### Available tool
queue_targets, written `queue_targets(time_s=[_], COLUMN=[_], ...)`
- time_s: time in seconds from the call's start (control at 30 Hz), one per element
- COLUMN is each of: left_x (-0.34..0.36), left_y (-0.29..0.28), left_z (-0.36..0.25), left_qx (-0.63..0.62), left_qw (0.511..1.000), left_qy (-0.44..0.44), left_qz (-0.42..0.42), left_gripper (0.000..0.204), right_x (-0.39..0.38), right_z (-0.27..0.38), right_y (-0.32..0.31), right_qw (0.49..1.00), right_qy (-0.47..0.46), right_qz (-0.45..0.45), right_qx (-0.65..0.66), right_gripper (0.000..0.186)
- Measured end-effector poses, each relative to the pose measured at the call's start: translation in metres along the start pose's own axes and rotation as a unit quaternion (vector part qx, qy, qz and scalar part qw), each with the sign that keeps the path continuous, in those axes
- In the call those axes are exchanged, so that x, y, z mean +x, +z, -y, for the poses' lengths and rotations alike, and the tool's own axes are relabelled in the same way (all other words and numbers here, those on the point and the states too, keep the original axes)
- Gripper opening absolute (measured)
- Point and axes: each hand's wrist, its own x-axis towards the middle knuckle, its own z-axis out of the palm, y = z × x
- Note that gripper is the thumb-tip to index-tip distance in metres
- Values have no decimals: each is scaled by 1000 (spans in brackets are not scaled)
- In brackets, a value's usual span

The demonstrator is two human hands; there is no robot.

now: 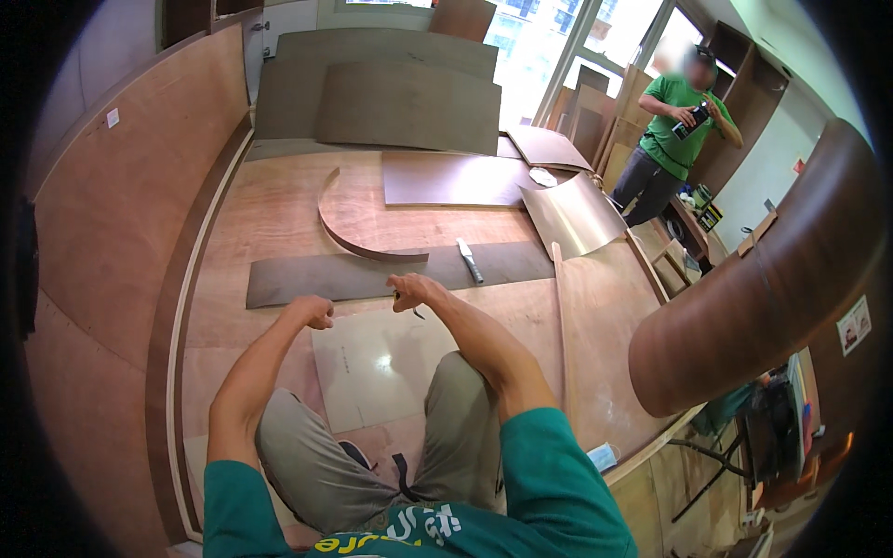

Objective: The person uses a utility knife to cut a square piece of flooring material while using a wooden guide, then measures the remaining material with a tape measure.

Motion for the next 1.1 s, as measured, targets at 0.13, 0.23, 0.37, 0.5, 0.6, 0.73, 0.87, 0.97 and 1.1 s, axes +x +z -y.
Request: queue_targets(time_s=[0.13, 0.23, 0.37, 0.5, 0.6, 0.73, 0.87, 0.97, 1.1], left_x=[0, 1, -1, -3, -4, 0, 6, 16, 12], left_y=[2, 6, 1, 2, 4, 10, 17, 17, 20], left_z=[3, 5, -1, 0, 3, 7, 8, 14, 13], left_qx=[-2, -13, -10, -3, -5, -10, -10, -10, -7], left_qw=[1000, 1000, 1000, 1000, 999, 999, 1000, 1000, 1000], left_qy=[-5, -4, -10, -13, -19, -18, -1, 9, 8], left_qz=[8, 7, 15, 23, 37, 27, 14, 9, 21], left_gripper=[31, 32, 32, 34, 36, 33, 31, 30, 32], right_x=[0, 0, 3, 9, 13, 14, 12, 14, 8], right_z=[3, 4, 3, 4, 7, 7, 6, 2, 5], right_y=[-2, -1, 0, 1, 2, 5, 6, 7, 5], right_qw=[1000, 1000, 1000, 1000, 1000, 1000, 1000, 1000, 1000], right_qy=[1, 6, 2, -4, -11, -29, -3, 3, -2], right_qz=[15, 12, 13, 7, 9, 2, 18, 15, 2], right_qx=[-1, -2, 4, 4, 2, 1, -6, -6, 1], right_gripper=[68, 68, 68, 69, 69, 69, 68, 67, 65])
